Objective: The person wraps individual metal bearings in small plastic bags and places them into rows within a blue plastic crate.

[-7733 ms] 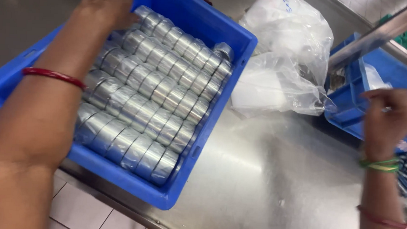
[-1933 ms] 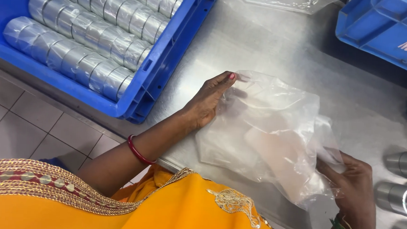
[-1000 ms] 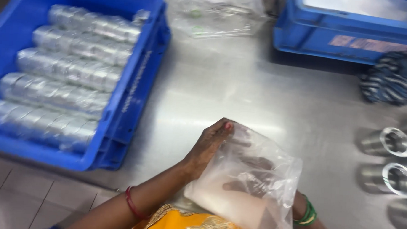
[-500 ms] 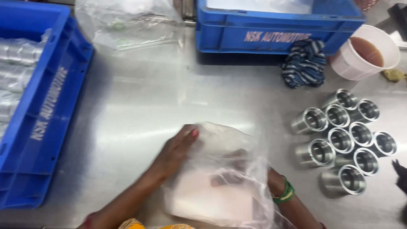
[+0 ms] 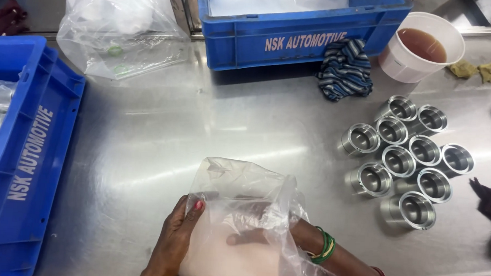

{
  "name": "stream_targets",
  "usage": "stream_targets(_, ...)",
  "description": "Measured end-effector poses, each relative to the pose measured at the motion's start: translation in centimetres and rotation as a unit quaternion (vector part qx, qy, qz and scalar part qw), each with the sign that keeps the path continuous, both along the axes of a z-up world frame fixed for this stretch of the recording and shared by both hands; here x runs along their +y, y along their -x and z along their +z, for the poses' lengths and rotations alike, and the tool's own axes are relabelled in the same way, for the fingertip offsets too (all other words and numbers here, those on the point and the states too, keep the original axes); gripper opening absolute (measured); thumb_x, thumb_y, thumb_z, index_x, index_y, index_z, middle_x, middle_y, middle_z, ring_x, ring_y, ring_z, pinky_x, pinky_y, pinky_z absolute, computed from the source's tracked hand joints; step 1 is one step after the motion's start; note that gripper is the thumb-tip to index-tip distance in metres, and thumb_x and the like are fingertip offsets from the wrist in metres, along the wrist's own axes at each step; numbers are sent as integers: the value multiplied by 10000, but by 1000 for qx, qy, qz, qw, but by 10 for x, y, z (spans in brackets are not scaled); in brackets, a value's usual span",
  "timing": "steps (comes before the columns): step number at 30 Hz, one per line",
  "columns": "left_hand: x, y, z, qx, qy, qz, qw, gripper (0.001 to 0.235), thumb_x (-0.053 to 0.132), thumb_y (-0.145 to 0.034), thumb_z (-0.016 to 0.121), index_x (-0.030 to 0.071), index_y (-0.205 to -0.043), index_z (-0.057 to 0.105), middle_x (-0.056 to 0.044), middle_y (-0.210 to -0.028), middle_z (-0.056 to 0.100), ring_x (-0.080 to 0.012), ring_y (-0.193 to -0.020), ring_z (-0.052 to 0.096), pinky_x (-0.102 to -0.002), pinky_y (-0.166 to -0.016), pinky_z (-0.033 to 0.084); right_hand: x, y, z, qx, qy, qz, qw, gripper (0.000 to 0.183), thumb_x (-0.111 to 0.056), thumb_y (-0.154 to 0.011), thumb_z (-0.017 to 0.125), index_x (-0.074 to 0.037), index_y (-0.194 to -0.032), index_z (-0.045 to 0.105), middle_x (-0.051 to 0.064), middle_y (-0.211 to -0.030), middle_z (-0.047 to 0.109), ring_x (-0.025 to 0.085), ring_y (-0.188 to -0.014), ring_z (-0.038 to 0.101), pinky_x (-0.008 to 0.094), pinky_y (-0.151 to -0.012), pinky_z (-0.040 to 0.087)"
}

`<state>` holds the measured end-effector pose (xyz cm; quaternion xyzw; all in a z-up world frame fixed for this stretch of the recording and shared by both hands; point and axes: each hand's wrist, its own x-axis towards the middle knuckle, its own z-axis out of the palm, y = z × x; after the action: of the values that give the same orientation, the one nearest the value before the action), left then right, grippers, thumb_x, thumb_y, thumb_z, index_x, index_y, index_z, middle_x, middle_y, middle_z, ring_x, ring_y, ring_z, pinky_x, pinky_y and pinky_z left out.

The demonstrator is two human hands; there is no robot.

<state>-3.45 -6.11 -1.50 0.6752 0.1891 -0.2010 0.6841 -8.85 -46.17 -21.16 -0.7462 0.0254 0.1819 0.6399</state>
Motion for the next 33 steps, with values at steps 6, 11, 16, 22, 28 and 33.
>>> stream_targets(6,-8,4,26,-49,78,-17,996,509,416,-1008,414,101,-1317,666,-113,-1178,731,-176,-1132,687,-355,-976,566,-10,-5,15,-8,7,11,1000,365,-138,-800,785,25,-1124,746,148,-994,813,228,-871,764,364,-713,638)
stream_targets(11,-13,0,36,-103,72,-63,990,589,484,-991,410,94,-1368,641,-154,-1208,685,-227,-1150,684,-401,-992,584,-19,12,23,-7,18,1,1000,343,-128,-806,779,22,-1113,752,142,-990,814,224,-871,763,363,-720,635)
stream_targets(16,0,-22,64,-108,-1,-133,985,810,635,-857,401,155,-1500,505,-122,-1348,642,-239,-1228,644,-380,-1054,491,-20,17,27,-10,25,-3,1000,322,-119,-811,773,20,-1102,758,136,-985,815,220,-871,761,363,-726,632)
stream_targets(22,27,-33,42,-164,-36,-123,978,476,370,-968,598,32,-1290,687,-111,-992,749,-159,-951,660,-317,-847,512,-21,29,29,-2,28,9,1000,297,-108,-818,766,16,-1088,765,129,-979,817,215,-872,759,362,-734,628)
stream_targets(28,19,-55,55,-246,-39,-21,968,235,251,-924,756,27,-985,722,0,-706,647,-55,-556,552,-217,-479,457,58,-75,173,7,-2,91,996,273,-96,-825,760,13,-1075,772,122,-974,818,210,-872,757,361,-741,625)
stream_targets(33,19,-68,80,-334,-4,-15,942,214,272,-960,713,59,-957,743,10,-718,668,-26,-586,550,-191,-501,461,70,-107,195,-28,2,114,993,254,-87,-830,754,10,-1063,778,116,-969,819,206,-872,756,360,-747,622)
